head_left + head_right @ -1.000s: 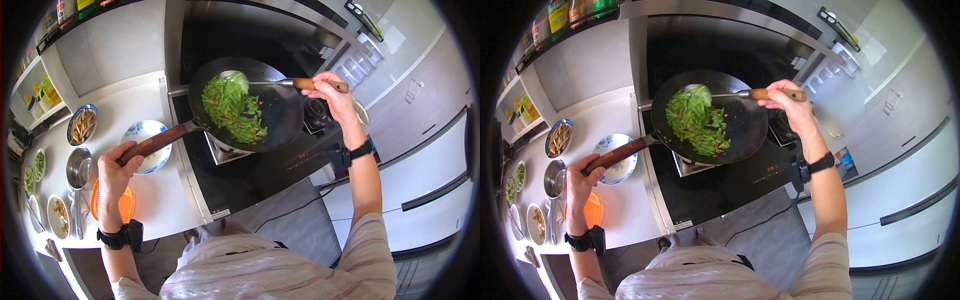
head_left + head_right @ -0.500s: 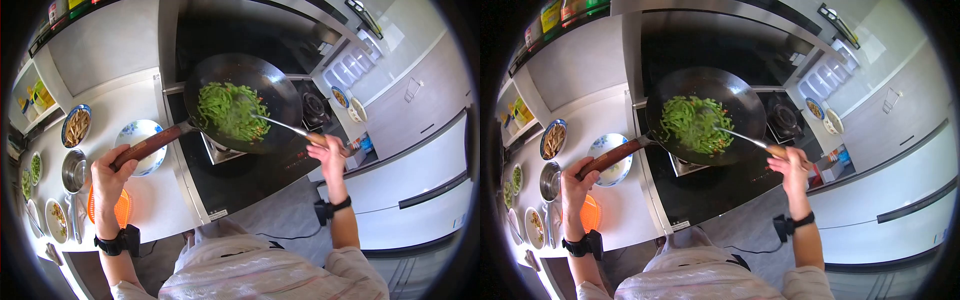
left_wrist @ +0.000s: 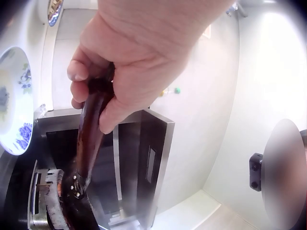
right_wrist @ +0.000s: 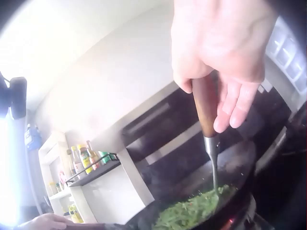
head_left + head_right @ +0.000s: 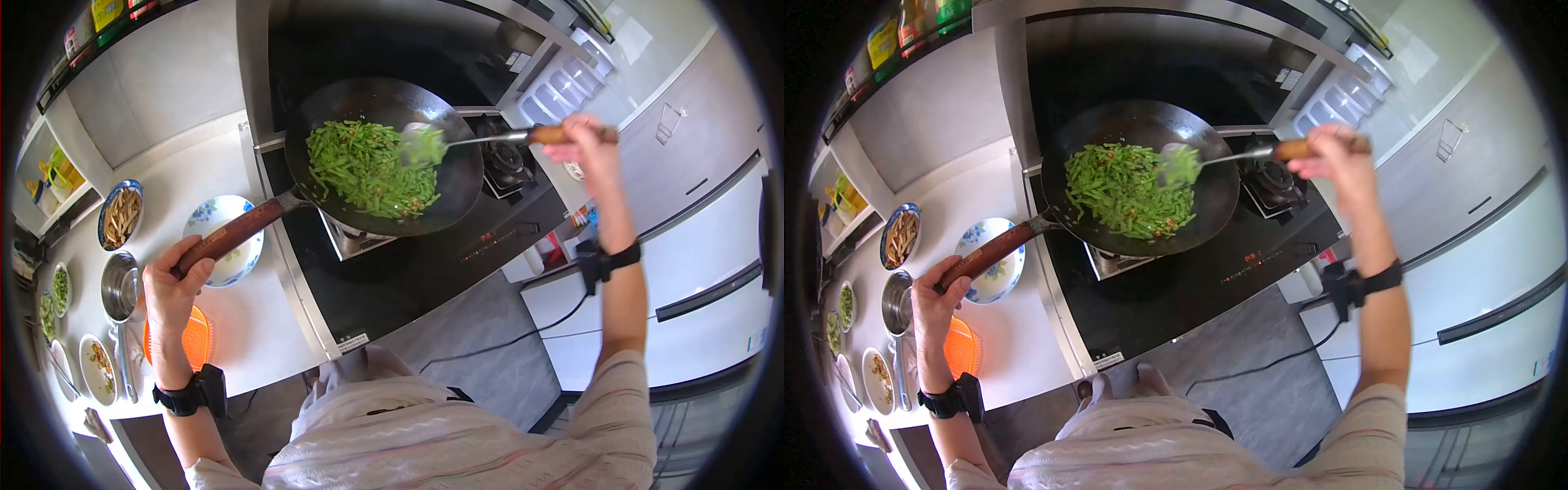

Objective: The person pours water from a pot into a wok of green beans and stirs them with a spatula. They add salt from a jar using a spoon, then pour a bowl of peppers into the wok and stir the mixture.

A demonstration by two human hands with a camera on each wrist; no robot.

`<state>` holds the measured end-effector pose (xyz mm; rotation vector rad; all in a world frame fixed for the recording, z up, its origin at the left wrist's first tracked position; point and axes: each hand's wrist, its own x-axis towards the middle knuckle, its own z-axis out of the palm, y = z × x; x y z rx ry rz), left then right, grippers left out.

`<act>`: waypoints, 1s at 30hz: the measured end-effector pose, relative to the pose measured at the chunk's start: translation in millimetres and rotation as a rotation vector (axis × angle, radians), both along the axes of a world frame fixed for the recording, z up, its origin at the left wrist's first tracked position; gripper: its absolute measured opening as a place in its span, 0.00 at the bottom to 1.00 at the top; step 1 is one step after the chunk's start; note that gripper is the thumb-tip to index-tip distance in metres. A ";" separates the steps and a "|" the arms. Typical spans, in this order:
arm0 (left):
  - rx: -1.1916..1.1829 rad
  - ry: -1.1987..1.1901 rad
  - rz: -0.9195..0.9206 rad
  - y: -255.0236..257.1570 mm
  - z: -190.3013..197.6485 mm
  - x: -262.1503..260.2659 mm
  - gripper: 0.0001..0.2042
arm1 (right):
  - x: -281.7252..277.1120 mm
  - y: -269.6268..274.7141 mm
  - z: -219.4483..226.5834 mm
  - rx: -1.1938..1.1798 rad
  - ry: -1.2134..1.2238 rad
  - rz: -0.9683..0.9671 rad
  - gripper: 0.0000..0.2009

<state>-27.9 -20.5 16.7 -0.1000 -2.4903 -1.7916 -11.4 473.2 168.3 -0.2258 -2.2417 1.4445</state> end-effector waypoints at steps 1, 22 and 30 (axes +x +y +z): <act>-0.003 0.009 0.001 -0.2 -0.9 -0.1 0.19 | -3.7 3.4 23.9 0.100 -0.050 0.008 0.12; -0.032 0.049 0.000 -2.3 -4.2 0.4 0.19 | -52.9 -0.6 21.3 0.035 -0.192 0.063 0.12; -0.054 0.041 -0.010 -1.8 -1.7 1.0 0.19 | -56.3 -13.4 5.1 0.071 0.030 0.288 0.09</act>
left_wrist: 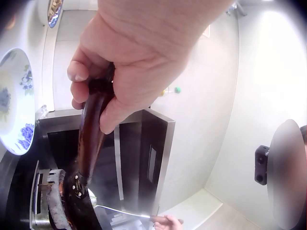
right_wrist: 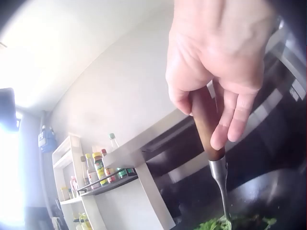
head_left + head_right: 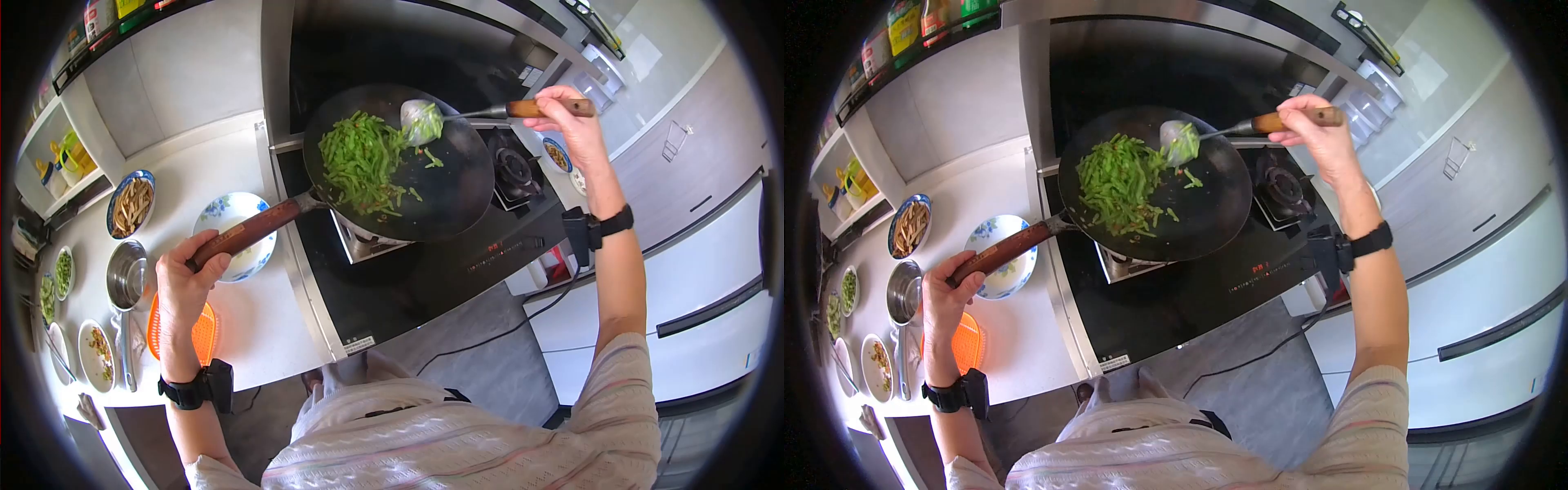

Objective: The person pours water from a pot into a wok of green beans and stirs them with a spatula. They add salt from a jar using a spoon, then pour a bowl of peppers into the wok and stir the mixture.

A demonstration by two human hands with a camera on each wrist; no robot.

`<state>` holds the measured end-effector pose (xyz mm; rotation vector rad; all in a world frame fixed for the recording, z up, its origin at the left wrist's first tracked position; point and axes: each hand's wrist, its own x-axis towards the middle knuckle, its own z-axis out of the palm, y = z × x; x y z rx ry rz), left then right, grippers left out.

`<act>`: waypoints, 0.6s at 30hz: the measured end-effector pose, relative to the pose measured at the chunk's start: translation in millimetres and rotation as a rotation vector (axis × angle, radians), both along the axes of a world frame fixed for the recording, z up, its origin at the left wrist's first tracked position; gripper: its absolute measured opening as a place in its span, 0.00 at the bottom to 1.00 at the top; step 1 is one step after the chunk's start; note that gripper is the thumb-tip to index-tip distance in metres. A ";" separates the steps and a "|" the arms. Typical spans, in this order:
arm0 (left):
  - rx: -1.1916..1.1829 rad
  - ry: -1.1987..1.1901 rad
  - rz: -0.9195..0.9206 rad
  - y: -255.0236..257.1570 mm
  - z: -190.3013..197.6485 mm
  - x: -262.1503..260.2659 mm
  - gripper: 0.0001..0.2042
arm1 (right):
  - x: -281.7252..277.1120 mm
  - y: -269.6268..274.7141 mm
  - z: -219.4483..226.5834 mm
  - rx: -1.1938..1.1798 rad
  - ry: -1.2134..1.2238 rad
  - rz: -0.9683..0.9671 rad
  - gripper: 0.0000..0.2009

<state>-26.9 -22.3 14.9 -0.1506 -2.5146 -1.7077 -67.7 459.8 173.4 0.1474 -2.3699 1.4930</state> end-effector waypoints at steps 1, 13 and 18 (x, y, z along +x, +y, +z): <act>0.017 -0.011 0.018 1.4 1.5 0.5 0.18 | -4.5 -1.5 -8.3 -0.012 0.015 -0.010 0.08; 0.036 0.006 0.001 0.3 -4.5 -0.8 0.19 | 77.0 -35.6 -21.1 -0.280 0.121 -0.044 0.06; 0.018 -0.024 0.029 1.7 0.4 0.8 0.17 | 86.6 -16.8 -126.1 -0.540 -0.003 -0.375 0.10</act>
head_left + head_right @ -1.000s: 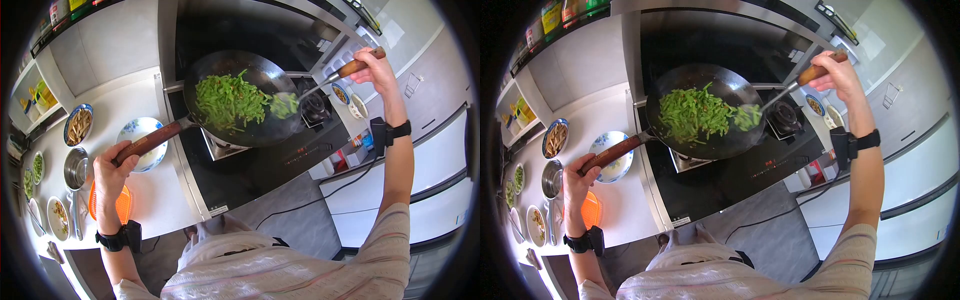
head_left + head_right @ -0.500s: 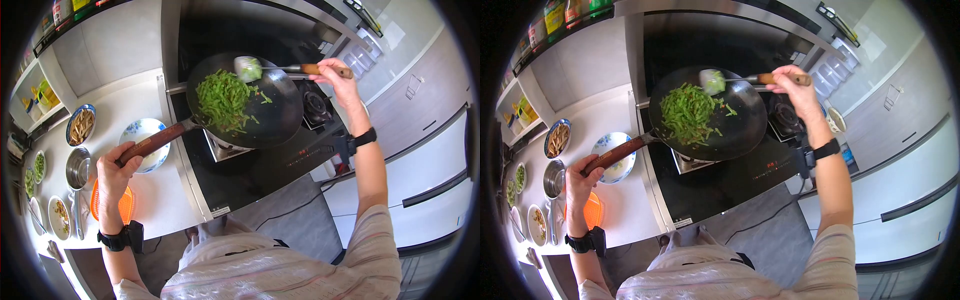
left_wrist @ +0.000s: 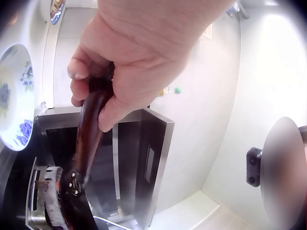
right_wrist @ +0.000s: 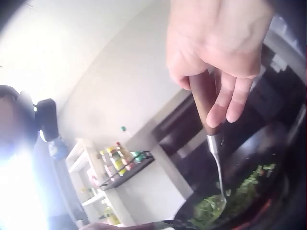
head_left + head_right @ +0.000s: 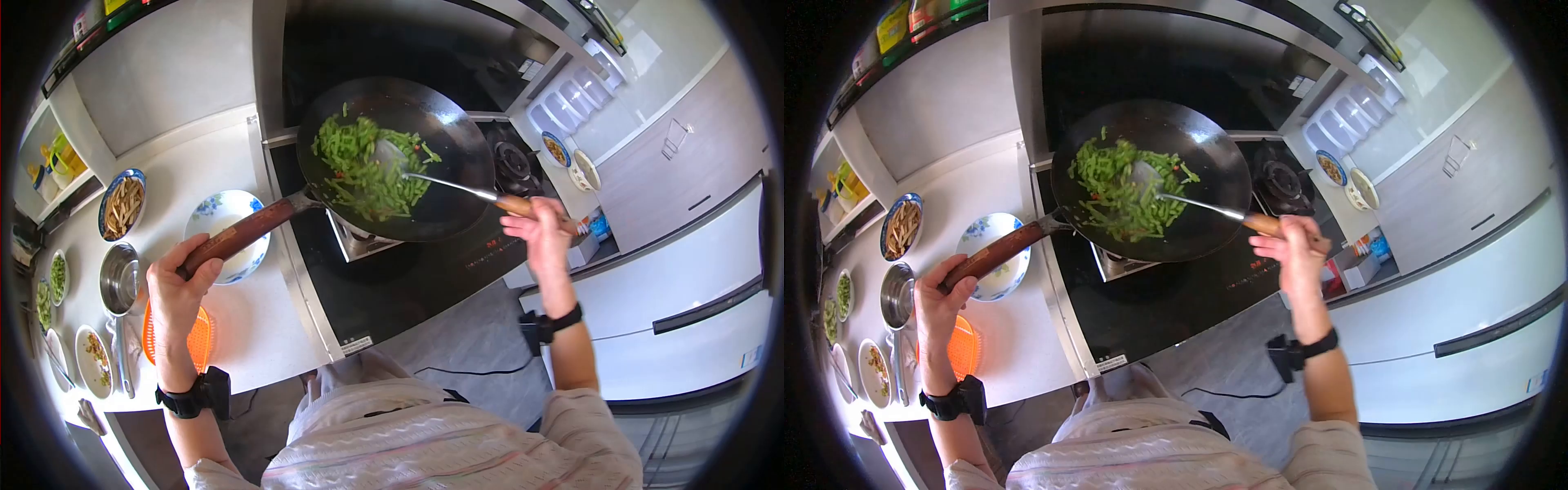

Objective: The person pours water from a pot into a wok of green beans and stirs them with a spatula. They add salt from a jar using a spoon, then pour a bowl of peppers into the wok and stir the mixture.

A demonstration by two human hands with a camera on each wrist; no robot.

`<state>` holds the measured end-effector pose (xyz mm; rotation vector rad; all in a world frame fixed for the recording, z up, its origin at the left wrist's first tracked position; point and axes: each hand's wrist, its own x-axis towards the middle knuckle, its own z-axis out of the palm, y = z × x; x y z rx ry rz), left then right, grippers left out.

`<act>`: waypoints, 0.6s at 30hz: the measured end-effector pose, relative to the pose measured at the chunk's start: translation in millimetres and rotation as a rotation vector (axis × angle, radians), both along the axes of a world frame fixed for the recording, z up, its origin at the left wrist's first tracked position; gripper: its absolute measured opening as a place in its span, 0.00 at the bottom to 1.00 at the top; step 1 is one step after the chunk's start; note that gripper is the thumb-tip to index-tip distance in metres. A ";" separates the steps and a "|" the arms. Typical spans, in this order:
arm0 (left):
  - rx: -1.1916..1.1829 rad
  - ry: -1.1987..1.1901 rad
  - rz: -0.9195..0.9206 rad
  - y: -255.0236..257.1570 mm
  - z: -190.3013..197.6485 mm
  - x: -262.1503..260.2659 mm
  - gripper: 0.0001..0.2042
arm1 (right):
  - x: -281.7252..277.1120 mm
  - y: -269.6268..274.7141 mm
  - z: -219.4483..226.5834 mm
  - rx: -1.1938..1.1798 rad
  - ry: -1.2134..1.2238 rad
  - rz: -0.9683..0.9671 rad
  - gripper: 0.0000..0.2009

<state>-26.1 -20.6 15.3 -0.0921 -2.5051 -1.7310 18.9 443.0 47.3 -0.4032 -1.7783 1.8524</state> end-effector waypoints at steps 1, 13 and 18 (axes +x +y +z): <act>0.024 -0.005 -0.012 -0.6 0.1 -0.7 0.17 | -5.4 -4.0 -12.3 -0.069 0.021 0.008 0.11; 0.018 -0.022 -0.005 1.7 4.4 2.5 0.19 | -3.3 13.2 -8.1 -0.121 -0.018 0.031 0.13; 0.006 0.009 0.001 2.1 1.4 1.7 0.18 | 1.4 27.9 13.9 0.005 -0.060 0.032 0.10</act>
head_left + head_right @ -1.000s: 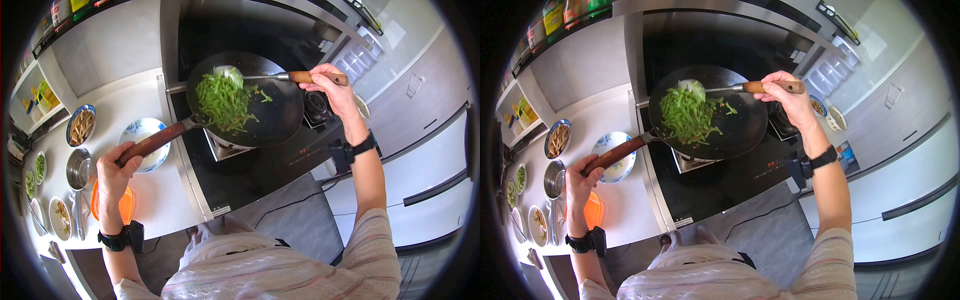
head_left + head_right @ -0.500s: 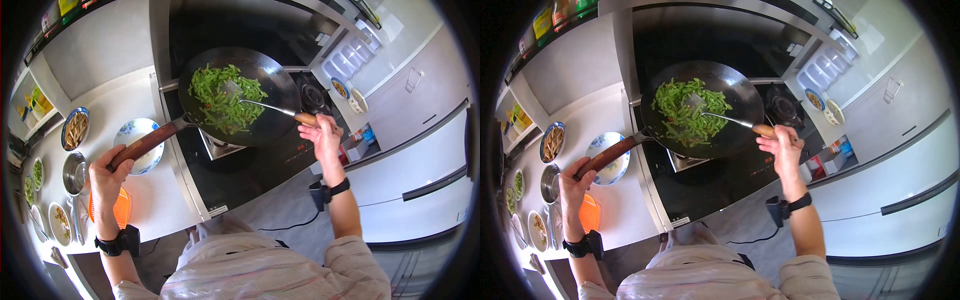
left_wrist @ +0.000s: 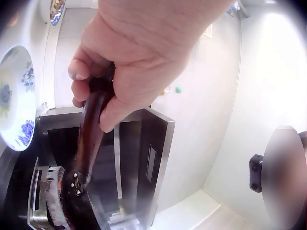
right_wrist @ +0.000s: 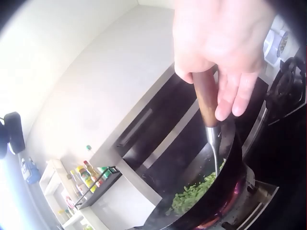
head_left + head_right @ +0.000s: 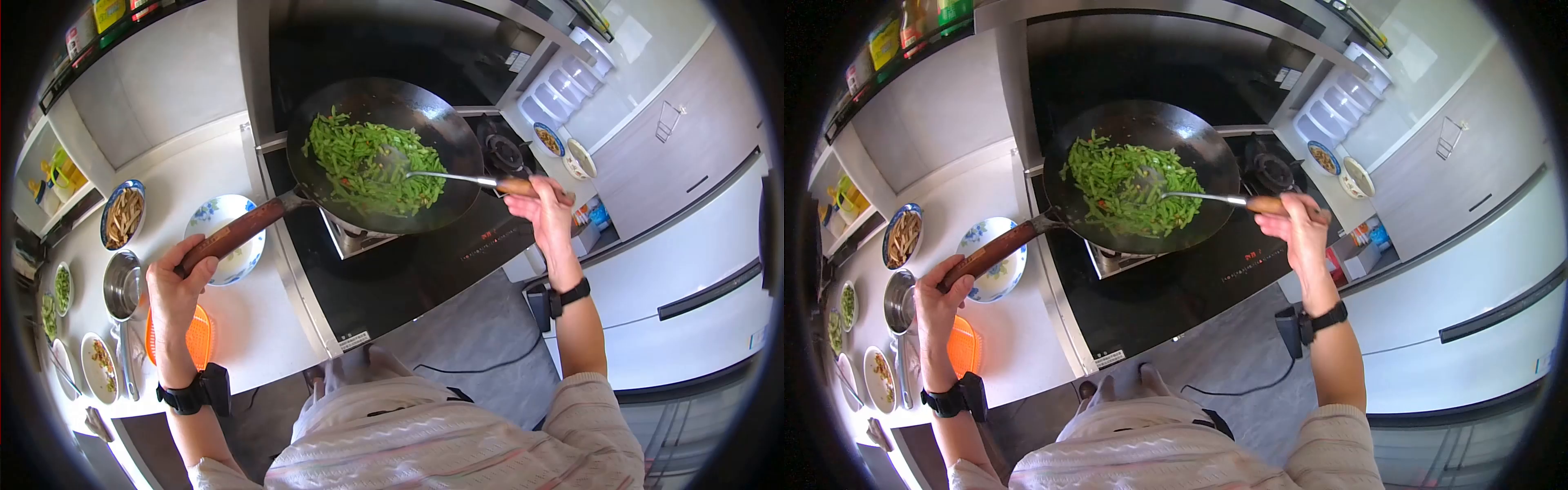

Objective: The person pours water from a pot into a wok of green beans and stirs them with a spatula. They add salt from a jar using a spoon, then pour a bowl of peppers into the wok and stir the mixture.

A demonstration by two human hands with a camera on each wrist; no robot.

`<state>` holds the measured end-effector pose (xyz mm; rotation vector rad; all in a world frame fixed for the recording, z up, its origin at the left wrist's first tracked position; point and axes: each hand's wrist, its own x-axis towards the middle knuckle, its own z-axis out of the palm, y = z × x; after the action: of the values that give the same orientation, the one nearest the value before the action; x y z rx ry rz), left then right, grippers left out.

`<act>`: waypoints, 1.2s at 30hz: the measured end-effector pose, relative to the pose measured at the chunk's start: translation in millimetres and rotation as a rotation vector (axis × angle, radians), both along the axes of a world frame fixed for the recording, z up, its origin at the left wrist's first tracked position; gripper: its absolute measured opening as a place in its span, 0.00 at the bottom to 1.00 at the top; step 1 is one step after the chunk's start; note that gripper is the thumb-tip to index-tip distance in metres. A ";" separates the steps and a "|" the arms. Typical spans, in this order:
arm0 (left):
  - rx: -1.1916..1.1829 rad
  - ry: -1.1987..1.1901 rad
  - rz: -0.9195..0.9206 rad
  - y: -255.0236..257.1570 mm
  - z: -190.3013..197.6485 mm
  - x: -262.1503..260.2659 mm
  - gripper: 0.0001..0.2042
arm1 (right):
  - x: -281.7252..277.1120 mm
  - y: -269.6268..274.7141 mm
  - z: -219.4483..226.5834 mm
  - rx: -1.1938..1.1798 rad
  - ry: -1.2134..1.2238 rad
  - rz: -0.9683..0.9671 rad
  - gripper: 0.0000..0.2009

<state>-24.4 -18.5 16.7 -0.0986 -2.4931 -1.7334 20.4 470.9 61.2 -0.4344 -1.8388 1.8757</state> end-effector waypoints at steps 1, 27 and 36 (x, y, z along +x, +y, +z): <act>-0.005 -0.005 -0.003 -1.2 -1.8 -0.5 0.18 | -11.1 -5.1 3.8 0.019 0.013 0.029 0.10; 0.002 -0.031 -0.020 -3.5 4.9 -3.0 0.17 | 24.2 -57.7 154.3 0.866 0.203 0.760 0.04; -0.020 -0.057 -0.030 -4.3 7.9 -2.0 0.18 | 3.0 -2.9 38.0 0.229 -0.015 0.168 0.11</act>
<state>-26.4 -22.8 24.7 -0.0898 -2.5629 -1.7464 23.4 467.9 99.2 -0.2213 -2.1279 1.7405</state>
